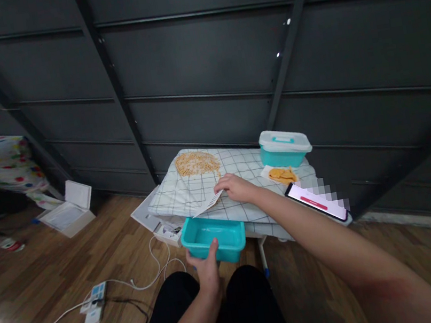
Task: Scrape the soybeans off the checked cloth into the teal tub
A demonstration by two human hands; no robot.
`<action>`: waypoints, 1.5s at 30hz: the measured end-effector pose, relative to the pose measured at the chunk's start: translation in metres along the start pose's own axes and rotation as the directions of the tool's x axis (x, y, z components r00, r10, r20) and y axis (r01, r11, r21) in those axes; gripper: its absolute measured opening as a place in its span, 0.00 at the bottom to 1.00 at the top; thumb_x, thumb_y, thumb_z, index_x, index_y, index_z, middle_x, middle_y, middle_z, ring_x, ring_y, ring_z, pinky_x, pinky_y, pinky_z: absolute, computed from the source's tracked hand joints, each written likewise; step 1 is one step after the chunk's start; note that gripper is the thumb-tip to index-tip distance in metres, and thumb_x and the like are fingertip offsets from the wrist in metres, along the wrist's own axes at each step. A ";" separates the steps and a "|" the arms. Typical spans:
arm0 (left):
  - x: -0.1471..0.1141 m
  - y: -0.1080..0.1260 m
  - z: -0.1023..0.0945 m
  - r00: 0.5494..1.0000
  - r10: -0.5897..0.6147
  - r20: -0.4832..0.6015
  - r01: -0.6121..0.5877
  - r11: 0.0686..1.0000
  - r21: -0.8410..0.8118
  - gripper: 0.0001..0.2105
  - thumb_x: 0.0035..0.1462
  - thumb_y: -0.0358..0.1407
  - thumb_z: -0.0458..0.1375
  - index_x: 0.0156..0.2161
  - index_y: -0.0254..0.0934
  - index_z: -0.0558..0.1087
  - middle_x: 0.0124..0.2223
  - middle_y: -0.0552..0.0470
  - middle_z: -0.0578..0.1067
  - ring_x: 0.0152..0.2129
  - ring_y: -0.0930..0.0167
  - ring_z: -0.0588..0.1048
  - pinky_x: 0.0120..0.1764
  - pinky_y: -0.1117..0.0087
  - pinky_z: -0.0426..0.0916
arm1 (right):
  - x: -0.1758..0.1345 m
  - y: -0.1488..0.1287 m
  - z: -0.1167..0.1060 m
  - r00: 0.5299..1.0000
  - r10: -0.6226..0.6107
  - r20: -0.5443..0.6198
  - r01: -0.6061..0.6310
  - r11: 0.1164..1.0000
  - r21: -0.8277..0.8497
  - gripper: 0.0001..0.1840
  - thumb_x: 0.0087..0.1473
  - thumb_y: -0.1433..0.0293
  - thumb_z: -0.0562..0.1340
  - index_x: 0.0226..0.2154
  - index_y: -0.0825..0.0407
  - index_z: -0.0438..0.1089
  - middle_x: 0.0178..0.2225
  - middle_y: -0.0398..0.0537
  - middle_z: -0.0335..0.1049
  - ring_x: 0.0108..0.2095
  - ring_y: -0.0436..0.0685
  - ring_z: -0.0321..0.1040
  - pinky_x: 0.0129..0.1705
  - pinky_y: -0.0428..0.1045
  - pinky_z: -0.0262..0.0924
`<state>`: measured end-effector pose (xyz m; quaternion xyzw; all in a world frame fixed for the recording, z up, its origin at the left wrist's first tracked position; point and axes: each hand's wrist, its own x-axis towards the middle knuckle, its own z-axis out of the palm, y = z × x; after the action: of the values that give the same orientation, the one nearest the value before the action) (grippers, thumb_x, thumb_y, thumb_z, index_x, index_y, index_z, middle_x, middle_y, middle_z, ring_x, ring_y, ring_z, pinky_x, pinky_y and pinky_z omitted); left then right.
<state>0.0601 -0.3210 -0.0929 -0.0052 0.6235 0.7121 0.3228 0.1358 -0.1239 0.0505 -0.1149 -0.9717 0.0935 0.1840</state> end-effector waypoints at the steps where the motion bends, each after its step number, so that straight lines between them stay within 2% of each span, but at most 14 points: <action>1: -0.001 0.001 0.001 1.000 -0.006 0.007 0.006 1.000 0.003 0.51 0.42 0.37 0.72 0.65 0.40 0.43 0.57 0.37 0.66 0.47 0.62 0.74 0.49 0.60 0.69 | 0.000 -0.001 0.000 1.000 0.004 -0.005 -0.004 1.000 0.002 0.27 0.40 0.86 0.51 0.36 0.50 0.76 0.39 0.47 0.77 0.43 0.56 0.68 0.51 0.54 0.57; 7: -0.005 0.004 0.004 0.999 -0.021 0.033 0.020 1.000 0.010 0.51 0.43 0.37 0.71 0.65 0.40 0.42 0.58 0.36 0.65 0.48 0.63 0.74 0.49 0.62 0.69 | 0.009 -0.003 -0.006 0.993 0.084 -0.088 -0.090 0.993 -0.071 0.26 0.44 0.85 0.51 0.40 0.52 0.75 0.41 0.49 0.76 0.46 0.59 0.66 0.51 0.55 0.58; 11: -0.003 0.006 0.002 0.999 0.006 0.041 -0.006 1.000 -0.003 0.51 0.43 0.36 0.71 0.65 0.40 0.42 0.59 0.36 0.65 0.49 0.63 0.73 0.51 0.62 0.69 | 0.010 0.001 -0.020 0.964 0.221 -0.150 -0.249 0.948 -0.198 0.23 0.51 0.82 0.52 0.45 0.51 0.73 0.46 0.49 0.74 0.48 0.60 0.65 0.53 0.55 0.56; 13: -0.001 0.007 0.000 0.999 0.010 0.040 -0.009 1.000 -0.027 0.51 0.43 0.36 0.71 0.65 0.39 0.43 0.59 0.36 0.65 0.49 0.63 0.73 0.51 0.62 0.69 | 0.008 0.002 -0.027 0.922 0.331 -0.199 -0.377 0.882 -0.281 0.23 0.54 0.80 0.51 0.49 0.52 0.71 0.50 0.51 0.73 0.49 0.62 0.64 0.53 0.55 0.56; 16: 0.002 0.008 -0.003 0.999 0.002 0.040 0.000 0.998 -0.059 0.51 0.42 0.36 0.72 0.64 0.40 0.43 0.60 0.36 0.64 0.49 0.63 0.73 0.51 0.62 0.69 | 0.008 0.004 -0.033 0.836 0.489 -0.249 -0.549 0.744 -0.381 0.25 0.56 0.80 0.50 0.55 0.53 0.66 0.51 0.55 0.71 0.49 0.63 0.65 0.50 0.54 0.57; 19: 0.002 0.008 -0.006 0.999 0.005 0.040 -0.002 0.997 -0.083 0.51 0.42 0.36 0.72 0.64 0.41 0.44 0.59 0.36 0.65 0.49 0.63 0.73 0.51 0.60 0.69 | 0.013 0.006 -0.033 0.753 0.609 -0.249 -0.649 0.627 -0.431 0.26 0.57 0.80 0.50 0.56 0.52 0.63 0.47 0.58 0.73 0.46 0.64 0.68 0.44 0.52 0.60; 22: 0.003 0.007 -0.009 0.999 -0.003 0.036 0.006 0.997 -0.081 0.52 0.41 0.35 0.72 0.64 0.41 0.44 0.59 0.36 0.65 0.48 0.63 0.74 0.50 0.60 0.69 | 0.021 0.009 -0.030 0.692 0.682 -0.235 -0.700 0.554 -0.451 0.25 0.57 0.80 0.50 0.55 0.53 0.64 0.44 0.59 0.73 0.44 0.63 0.69 0.42 0.51 0.60; 24: 0.004 0.006 -0.011 0.999 -0.008 0.041 0.010 0.999 -0.052 0.52 0.41 0.36 0.73 0.64 0.42 0.44 0.59 0.37 0.65 0.49 0.63 0.73 0.51 0.61 0.69 | 0.026 0.010 -0.028 0.687 0.694 -0.217 -0.698 0.546 -0.463 0.24 0.57 0.79 0.51 0.54 0.54 0.64 0.44 0.60 0.73 0.45 0.63 0.69 0.41 0.51 0.61; 27: 0.006 0.006 -0.014 0.999 0.000 0.043 0.001 1.000 -0.024 0.50 0.41 0.36 0.72 0.64 0.42 0.45 0.58 0.39 0.66 0.49 0.63 0.73 0.50 0.62 0.69 | 0.030 0.011 -0.025 0.702 0.690 -0.179 -0.675 0.563 -0.477 0.23 0.57 0.78 0.51 0.54 0.52 0.65 0.44 0.58 0.73 0.44 0.62 0.70 0.40 0.50 0.61; 36: 0.007 0.015 -0.023 0.996 -0.017 0.088 0.019 0.999 -0.029 0.50 0.43 0.37 0.71 0.65 0.40 0.44 0.58 0.38 0.67 0.50 0.63 0.73 0.50 0.63 0.69 | 0.036 0.018 -0.014 0.695 0.706 -0.138 -0.655 0.542 -0.527 0.26 0.58 0.78 0.48 0.56 0.50 0.64 0.44 0.59 0.73 0.43 0.61 0.71 0.41 0.51 0.62; 45: 0.015 0.018 -0.025 0.996 0.001 0.093 0.005 0.998 -0.067 0.49 0.44 0.37 0.71 0.64 0.38 0.45 0.58 0.36 0.67 0.49 0.62 0.73 0.50 0.61 0.69 | 0.033 0.015 -0.013 0.688 0.721 -0.079 -0.640 0.552 -0.534 0.23 0.56 0.78 0.50 0.52 0.51 0.67 0.42 0.59 0.73 0.42 0.62 0.71 0.38 0.51 0.62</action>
<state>0.0302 -0.3366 -0.0883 0.0166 0.5836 0.7317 0.3518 0.1139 -0.0998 0.0702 -0.5205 -0.8475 -0.1015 0.0217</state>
